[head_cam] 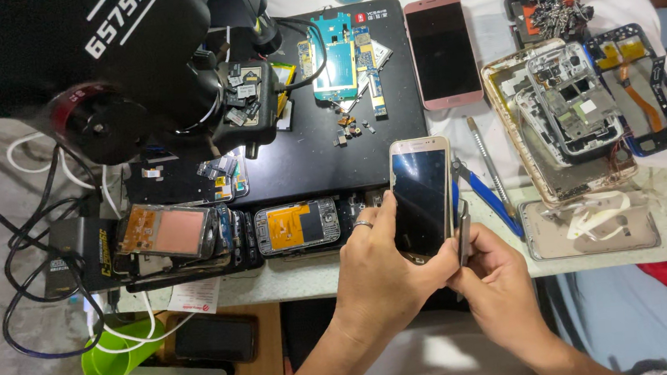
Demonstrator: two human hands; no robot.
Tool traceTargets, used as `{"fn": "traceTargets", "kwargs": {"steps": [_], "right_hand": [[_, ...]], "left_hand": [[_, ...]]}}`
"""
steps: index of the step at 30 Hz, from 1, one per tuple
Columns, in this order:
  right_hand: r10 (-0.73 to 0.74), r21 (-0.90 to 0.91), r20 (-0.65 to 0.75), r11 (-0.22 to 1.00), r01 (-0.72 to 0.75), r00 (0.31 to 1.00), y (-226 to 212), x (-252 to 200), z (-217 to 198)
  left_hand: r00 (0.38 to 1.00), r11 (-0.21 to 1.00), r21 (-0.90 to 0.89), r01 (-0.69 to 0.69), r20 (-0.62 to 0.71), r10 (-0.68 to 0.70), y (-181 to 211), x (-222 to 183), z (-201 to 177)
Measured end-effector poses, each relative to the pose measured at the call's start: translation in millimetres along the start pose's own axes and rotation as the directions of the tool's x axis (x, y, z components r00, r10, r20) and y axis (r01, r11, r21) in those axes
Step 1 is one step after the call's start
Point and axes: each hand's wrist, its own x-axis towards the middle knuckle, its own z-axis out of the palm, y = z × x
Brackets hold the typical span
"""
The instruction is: The person handles a smartphone motherboard and then uses a metal prying tool to separate the screen assembly from the phone's frame. The person works at a bench with a microscope and various disassembled phone parts.
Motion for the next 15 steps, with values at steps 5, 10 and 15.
{"fn": "traceTargets", "kwargs": {"steps": [5, 10, 15], "right_hand": [[0.02, 0.043, -0.012, 0.999, -0.019, 1.0, -1, 0, -2], [0.13, 0.235, -0.073, 0.966, -0.11, 0.989, -11, 6, -12], [0.157, 0.377, -0.008, 0.915, -0.143, 0.987, -26, 9, -17]], "left_hand": [[0.999, 1.0, 0.009, 0.028, 0.029, -0.028, 7, 3, -1], [0.962, 0.894, -0.38, 0.239, 0.219, -0.165, -3, -4, -4], [0.933, 0.283, -0.889, 0.36, 0.347, -0.095, -27, -17, 6]]}}
